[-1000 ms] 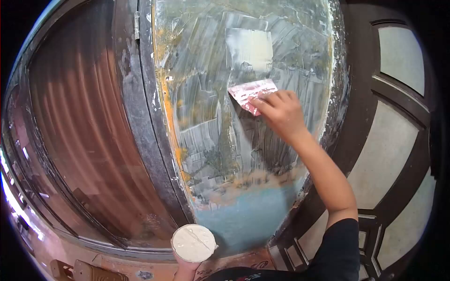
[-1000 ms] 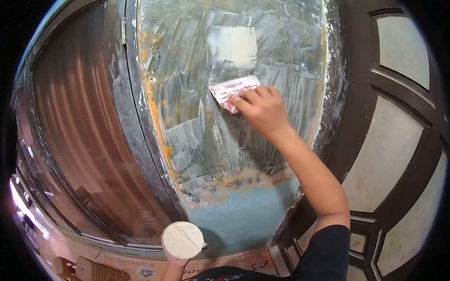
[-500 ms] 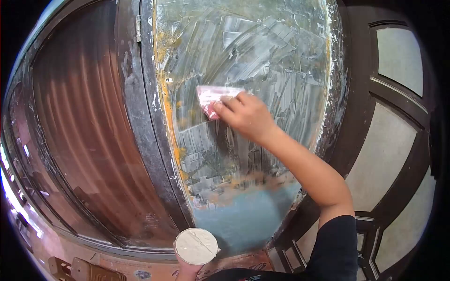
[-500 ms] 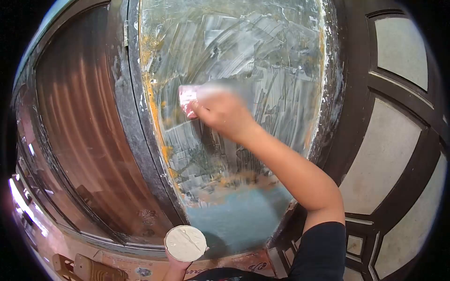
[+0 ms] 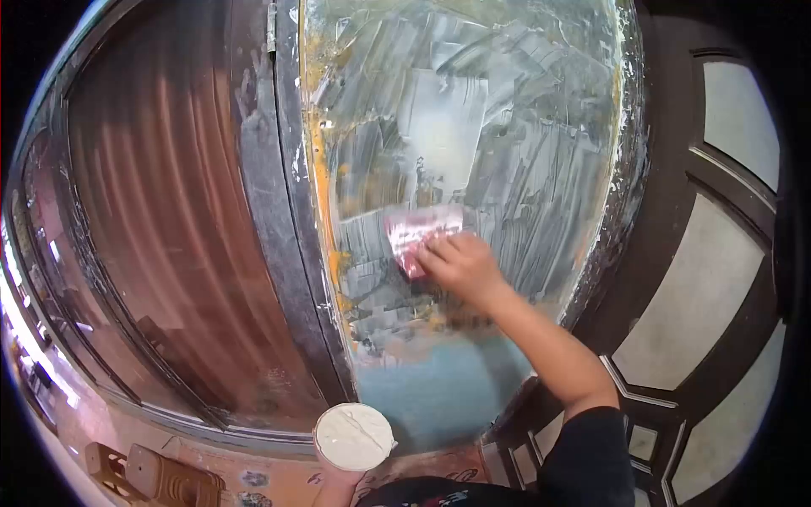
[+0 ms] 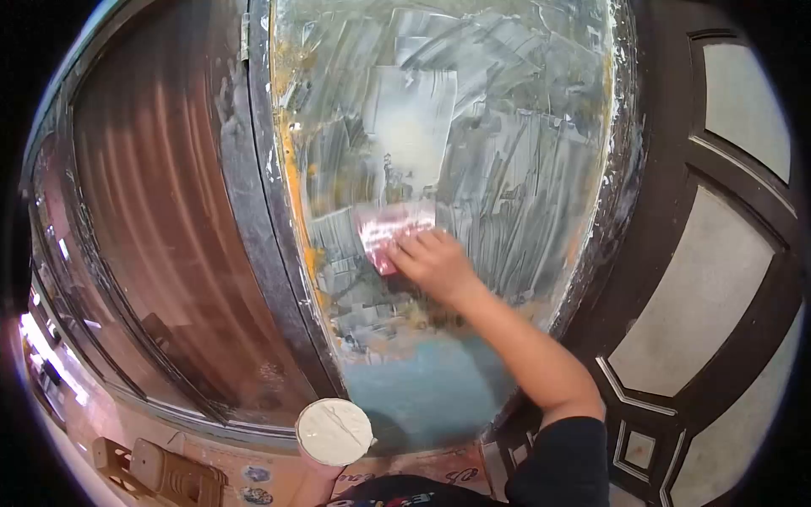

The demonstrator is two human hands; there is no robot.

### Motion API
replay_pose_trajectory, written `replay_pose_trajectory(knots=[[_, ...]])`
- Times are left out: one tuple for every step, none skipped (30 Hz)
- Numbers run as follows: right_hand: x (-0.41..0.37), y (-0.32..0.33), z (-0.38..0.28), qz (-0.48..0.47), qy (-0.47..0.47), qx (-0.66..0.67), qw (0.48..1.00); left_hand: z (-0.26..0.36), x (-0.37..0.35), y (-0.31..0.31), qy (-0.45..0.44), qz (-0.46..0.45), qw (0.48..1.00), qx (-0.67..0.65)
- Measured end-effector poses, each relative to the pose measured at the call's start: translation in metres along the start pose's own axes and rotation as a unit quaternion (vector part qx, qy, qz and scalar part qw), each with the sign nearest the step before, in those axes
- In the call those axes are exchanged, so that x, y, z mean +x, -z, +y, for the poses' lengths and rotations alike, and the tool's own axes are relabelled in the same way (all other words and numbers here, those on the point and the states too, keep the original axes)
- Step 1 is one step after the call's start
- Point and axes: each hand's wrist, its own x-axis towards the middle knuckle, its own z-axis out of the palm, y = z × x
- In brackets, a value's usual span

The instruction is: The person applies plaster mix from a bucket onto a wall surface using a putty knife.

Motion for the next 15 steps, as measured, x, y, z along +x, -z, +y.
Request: replay_pose_trajectory(knots=[[-0.024, -0.001, -0.021, -0.016, 0.012, 0.010, 1.000, -0.001, -0.002, 0.003, 0.000, 0.005, 1.000, -0.003], [-0.041, 0.003, -0.040, -0.024, 0.011, 0.033, 0.999, 0.001, 0.000, 0.006, 0.024, -0.005, 0.998, -0.049], [-0.052, 0.006, -0.052, -0.030, 0.009, 0.055, 0.998, 0.004, 0.000, 0.005, 0.048, -0.015, 0.994, -0.093], [-0.048, 0.026, -0.054, -0.050, 0.011, 0.062, 0.997, 0.008, -0.003, -0.002, 0.041, -0.011, 0.995, -0.090], [-0.038, 0.041, -0.046, -0.050, 0.010, 0.063, 0.997, 0.009, -0.003, -0.004, 0.042, -0.009, 0.995, -0.089], [-0.020, 0.054, -0.028, -0.041, 0.011, 0.036, 0.998, 0.010, -0.003, -0.004, 0.053, -0.009, 0.993, -0.107], [-0.001, 0.066, -0.008, -0.031, 0.012, 0.007, 0.999, 0.011, -0.002, -0.006, 0.064, -0.009, 0.990, -0.125], [0.017, 0.076, 0.015, 0.006, -0.006, -0.012, 1.000, 0.013, -0.011, -0.027, -0.033, -0.028, 0.992, 0.115], [0.037, 0.084, 0.039, 0.043, -0.023, -0.031, 0.998, 0.012, -0.009, -0.032, -0.030, -0.030, 0.992, 0.117], [0.060, 0.095, 0.062, 0.094, -0.049, -0.051, 0.993, 0.011, -0.008, -0.034, -0.009, -0.025, 0.995, 0.094], [0.076, 0.101, 0.081, 0.144, -0.074, -0.072, 0.984, 0.011, -0.007, -0.036, 0.013, -0.020, 0.997, 0.070], [0.084, 0.098, 0.096, 0.144, -0.075, -0.073, 0.984, 0.009, -0.006, -0.033, 0.025, -0.036, 0.999, 0.030], [0.089, 0.093, 0.109, 0.134, -0.109, -0.089, 0.981, 0.006, 0.001, -0.024, 0.108, -0.035, 0.966, -0.234], [0.090, 0.089, 0.115, 0.125, -0.142, -0.105, 0.976, 0.002, 0.002, -0.015, 0.098, -0.020, 0.982, -0.158], [0.078, 0.070, 0.112, 0.109, -0.112, -0.109, 0.982, 0.000, 0.002, -0.015, 0.087, -0.005, 0.993, -0.081]])
